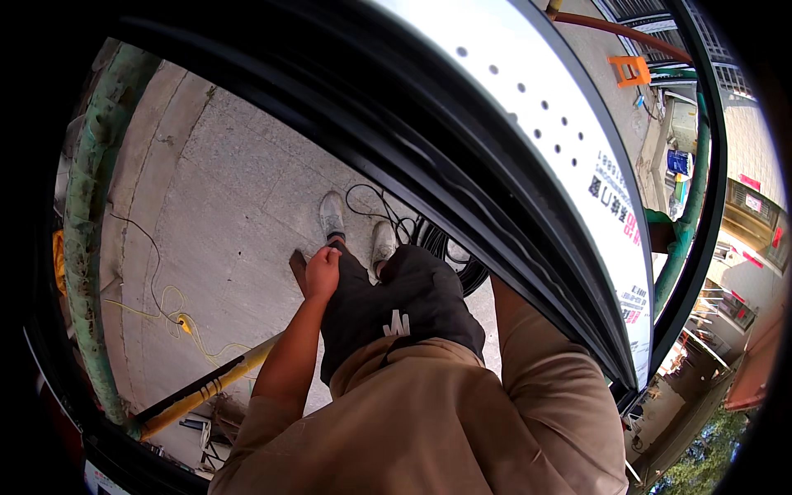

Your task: The person assembles components onto a white window frame, handling screws and using a drill to secure them into the frame, then handling a rubber gasket and using pliers to work on a corner.

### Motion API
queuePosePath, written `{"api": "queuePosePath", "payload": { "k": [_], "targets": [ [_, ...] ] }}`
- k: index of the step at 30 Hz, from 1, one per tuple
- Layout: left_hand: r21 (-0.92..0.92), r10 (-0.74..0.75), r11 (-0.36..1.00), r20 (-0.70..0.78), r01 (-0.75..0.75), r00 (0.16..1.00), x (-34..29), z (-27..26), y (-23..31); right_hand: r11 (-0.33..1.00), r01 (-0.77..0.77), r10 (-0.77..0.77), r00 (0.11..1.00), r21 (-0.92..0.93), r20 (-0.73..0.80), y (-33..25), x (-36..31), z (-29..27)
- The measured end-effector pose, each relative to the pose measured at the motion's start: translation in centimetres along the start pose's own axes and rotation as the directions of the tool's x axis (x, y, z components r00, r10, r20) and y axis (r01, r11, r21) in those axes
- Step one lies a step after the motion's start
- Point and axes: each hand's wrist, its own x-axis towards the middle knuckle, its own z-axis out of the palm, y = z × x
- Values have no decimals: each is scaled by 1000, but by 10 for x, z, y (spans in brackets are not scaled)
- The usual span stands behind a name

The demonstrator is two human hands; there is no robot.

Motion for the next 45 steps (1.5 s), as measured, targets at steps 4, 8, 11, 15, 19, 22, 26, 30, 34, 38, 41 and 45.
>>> {"api": "queuePosePath", "payload": {
  "k": [4, 8, 11, 15, 19, 22, 26, 30, 34, 38, 41, 45],
  "targets": [
    [22, 74, 997, -69, -73, 995, 1, 25, -5, 991, 113, -112, 994, -77, 14, 28, 25, 3],
    [105, 161, 984, -173, -144, 972, 8, 38, 2, 970, 130, -123, 991, -206, 47, 22, 32, 5],
    [123, 140, 985, -151, -122, 979, 11, 45, 7, 886, 207, -198, 978, -416, 65, 19, 32, 8],
    [152, 169, 978, -172, -143, 970, 9, 55, 6, 829, 247, -224, 969, -502, 107, 6, 36, 6],
    [239, 186, 963, -245, -126, 952, 12, 57, 0, 742, 365, -303, 931, -562, 205, -2, 46, 26],
    [205, 131, 976, -274, -75, 953, 14, 72, -5, 696, 337, -251, 941, -634, 225, -17, 83, 12],
    [247, 137, 967, -279, -66, 950, 6, 84, -10, 715, 370, -284, 929, -594, 238, -16, 87, 16],
    [263, 176, 959, -251, -108, 952, -4, 90, -18, 701, 374, -298, 927, -607, 227, 3, 93, 16],
    [283, 247, 943, -236, -177, 940, -11, 88, -27, 646, 373, -301, 926, -666, 228, -1, 97, 25],
    [234, 272, 947, -220, -220, 937, -12, 91, -32, 645, 439, -369, 896, -626, 247, 8, 117, 29],
    [212, 257, 953, -191, -216, 947, -15, 94, -30, 682, 464, -409, 883, -565, 232, 2, 113, 28],
    [172, 257, 957, -128, -234, 958, -9, 102, -16, 677, 457, -538, 842, -578, 37, 11, 121, 25]
  ]
}}
